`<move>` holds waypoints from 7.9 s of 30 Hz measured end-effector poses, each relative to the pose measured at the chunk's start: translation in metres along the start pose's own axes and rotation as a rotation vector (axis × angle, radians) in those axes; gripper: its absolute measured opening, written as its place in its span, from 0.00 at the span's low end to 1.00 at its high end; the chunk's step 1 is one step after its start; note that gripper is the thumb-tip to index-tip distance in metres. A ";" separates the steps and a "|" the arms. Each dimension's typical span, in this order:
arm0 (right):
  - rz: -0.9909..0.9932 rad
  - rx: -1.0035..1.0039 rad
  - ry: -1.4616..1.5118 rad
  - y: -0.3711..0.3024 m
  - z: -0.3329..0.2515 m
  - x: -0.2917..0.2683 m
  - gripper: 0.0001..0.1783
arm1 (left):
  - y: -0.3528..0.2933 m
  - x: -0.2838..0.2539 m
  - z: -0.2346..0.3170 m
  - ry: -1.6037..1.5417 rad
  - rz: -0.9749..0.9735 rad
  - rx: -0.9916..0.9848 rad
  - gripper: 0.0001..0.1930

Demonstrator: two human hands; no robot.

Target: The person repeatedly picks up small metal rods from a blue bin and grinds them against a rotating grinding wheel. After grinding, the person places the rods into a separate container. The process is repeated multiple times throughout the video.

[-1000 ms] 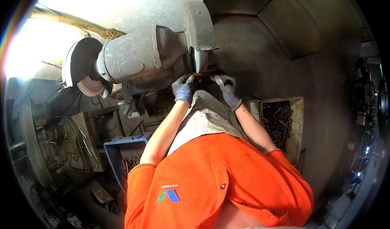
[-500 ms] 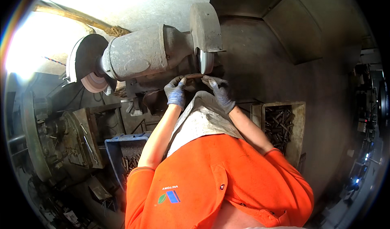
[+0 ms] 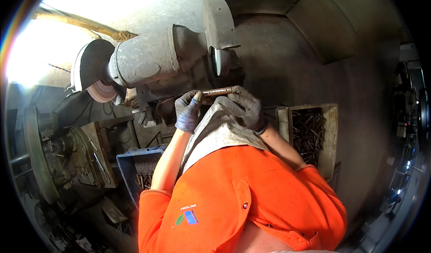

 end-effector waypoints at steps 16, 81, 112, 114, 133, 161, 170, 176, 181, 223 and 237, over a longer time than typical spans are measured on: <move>0.094 0.403 0.291 -0.012 0.037 0.005 0.16 | 0.028 0.008 -0.023 0.241 -0.052 0.139 0.07; 0.148 0.210 0.274 -0.007 0.011 -0.024 0.10 | -0.006 0.032 -0.007 0.531 -0.256 0.707 0.09; 0.180 1.498 -0.064 -0.247 0.103 -0.176 0.28 | -0.124 -0.222 0.003 0.274 0.652 0.254 0.12; 0.084 1.456 -0.137 -0.225 0.121 -0.166 0.28 | -0.174 -0.274 0.004 0.378 0.914 0.281 0.12; -0.271 1.158 -0.067 -0.130 0.142 -0.085 0.22 | -0.256 -0.402 -0.063 1.241 0.918 -0.778 0.17; -0.264 0.457 0.302 -0.013 0.009 -0.042 0.09 | -0.152 -0.134 0.083 0.499 0.373 0.573 0.04; -0.134 0.136 0.202 0.035 -0.049 -0.002 0.21 | -0.046 -0.020 0.020 -0.106 0.165 0.117 0.06; -0.060 0.265 0.207 0.007 -0.013 0.002 0.18 | -0.024 0.000 -0.005 -0.032 0.086 -0.040 0.06; 0.027 0.471 0.395 0.001 0.014 0.005 0.13 | -0.002 0.007 -0.012 0.199 0.031 -0.028 0.05; 0.073 0.969 0.853 -0.026 0.097 0.059 0.21 | 0.075 -0.004 -0.063 0.109 0.254 0.032 0.05; -0.003 0.983 0.952 -0.026 0.098 0.088 0.19 | 0.077 -0.028 -0.052 0.244 0.344 0.054 0.06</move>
Point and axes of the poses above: each hand's wrist, its own y-axis towards the middle knuckle, its own x-axis out of the palm, z = x × y, the point moved 4 cm from there along y, towards the middle knuckle, and after that the axes turned 11 degrees about -y, right-handed, at the moved point
